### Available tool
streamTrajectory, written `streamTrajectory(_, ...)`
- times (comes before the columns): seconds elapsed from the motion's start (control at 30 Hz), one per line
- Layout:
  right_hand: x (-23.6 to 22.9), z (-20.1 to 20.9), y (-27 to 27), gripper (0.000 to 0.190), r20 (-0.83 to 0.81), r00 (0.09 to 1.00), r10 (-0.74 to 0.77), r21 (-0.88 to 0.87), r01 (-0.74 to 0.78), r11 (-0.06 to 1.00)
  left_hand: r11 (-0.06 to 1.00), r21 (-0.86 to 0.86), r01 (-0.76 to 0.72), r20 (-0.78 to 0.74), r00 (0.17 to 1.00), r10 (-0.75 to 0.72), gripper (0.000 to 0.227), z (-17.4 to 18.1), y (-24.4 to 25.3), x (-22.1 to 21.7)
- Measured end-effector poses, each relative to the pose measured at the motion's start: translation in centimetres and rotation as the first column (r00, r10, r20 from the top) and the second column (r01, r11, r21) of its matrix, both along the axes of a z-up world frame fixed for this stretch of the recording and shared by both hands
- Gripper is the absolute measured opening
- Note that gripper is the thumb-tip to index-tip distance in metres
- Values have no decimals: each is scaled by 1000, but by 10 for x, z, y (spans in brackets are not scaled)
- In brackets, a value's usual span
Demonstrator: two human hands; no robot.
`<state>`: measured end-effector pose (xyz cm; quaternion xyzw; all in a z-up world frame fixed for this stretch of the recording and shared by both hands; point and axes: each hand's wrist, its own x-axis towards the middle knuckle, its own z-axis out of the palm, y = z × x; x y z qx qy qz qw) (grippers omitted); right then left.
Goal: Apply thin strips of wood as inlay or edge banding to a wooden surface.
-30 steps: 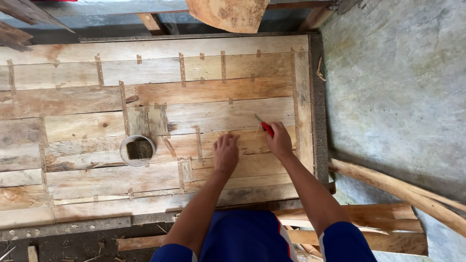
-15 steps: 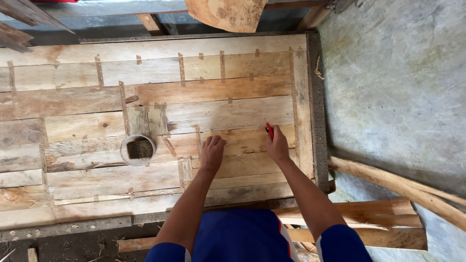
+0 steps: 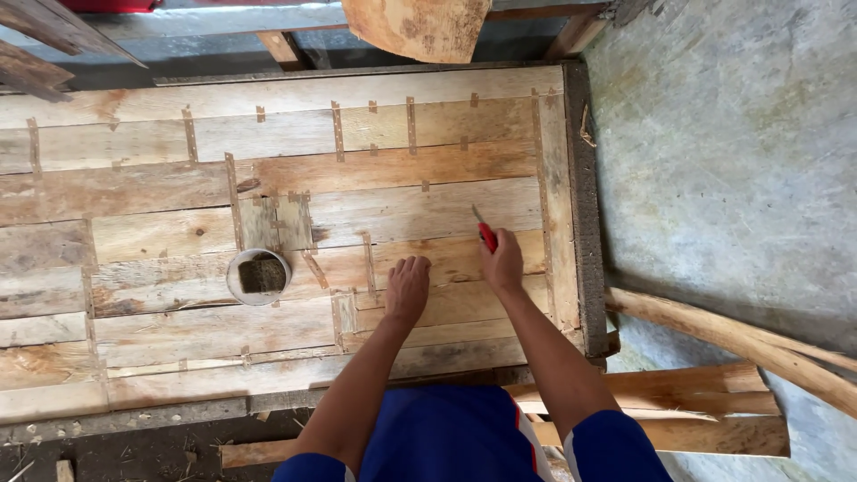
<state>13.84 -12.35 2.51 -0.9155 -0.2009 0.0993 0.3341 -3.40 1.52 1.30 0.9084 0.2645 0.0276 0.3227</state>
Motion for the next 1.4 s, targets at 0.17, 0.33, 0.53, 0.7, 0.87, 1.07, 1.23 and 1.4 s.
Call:
streamTrajectory(0.17, 4, 11, -21, 26, -127, 992, -13, 44, 19, 999, 986, -95, 138, 33, 990, -135, 14, -8, -13, 0)
streamTrajectory(0.33, 2, 0, -23, 38, -105, 991, 82, 178, -62, 982, 943, -115, 311, -178, 928, -328, 37, 18, -17, 22)
streamTrajectory(0.53, 8, -9, -14, 37, -151, 988, 14, 22, -11, 1000, 948, 76, 310, -293, 916, -276, 79, 12, -24, 55)
streamTrajectory(0.7, 14, -13, -18, 33, -159, 987, 24, 93, -9, 996, 935, 50, 350, -486, 827, -283, 87, 21, -28, 68)
streamTrajectory(0.87, 6, -9, -27, 32, -125, 991, -37, 43, 43, 998, 927, 50, 372, -534, 794, -290, 88, 24, -29, 69)
streamTrajectory(1.07, -2, -8, -22, 53, -46, 995, 93, -56, -96, 994, 930, 59, 362, -524, 805, -280, 88, 29, -26, 69)
streamTrajectory(1.23, -1, -12, -20, 56, -36, 993, 111, -95, -114, 989, 943, 49, 330, -468, 841, -270, 87, 19, -26, 64)
streamTrajectory(1.4, -7, -9, -22, 63, -93, 990, 108, -113, -118, 987, 964, 50, 262, -359, 905, -227, 91, -10, -26, 47)
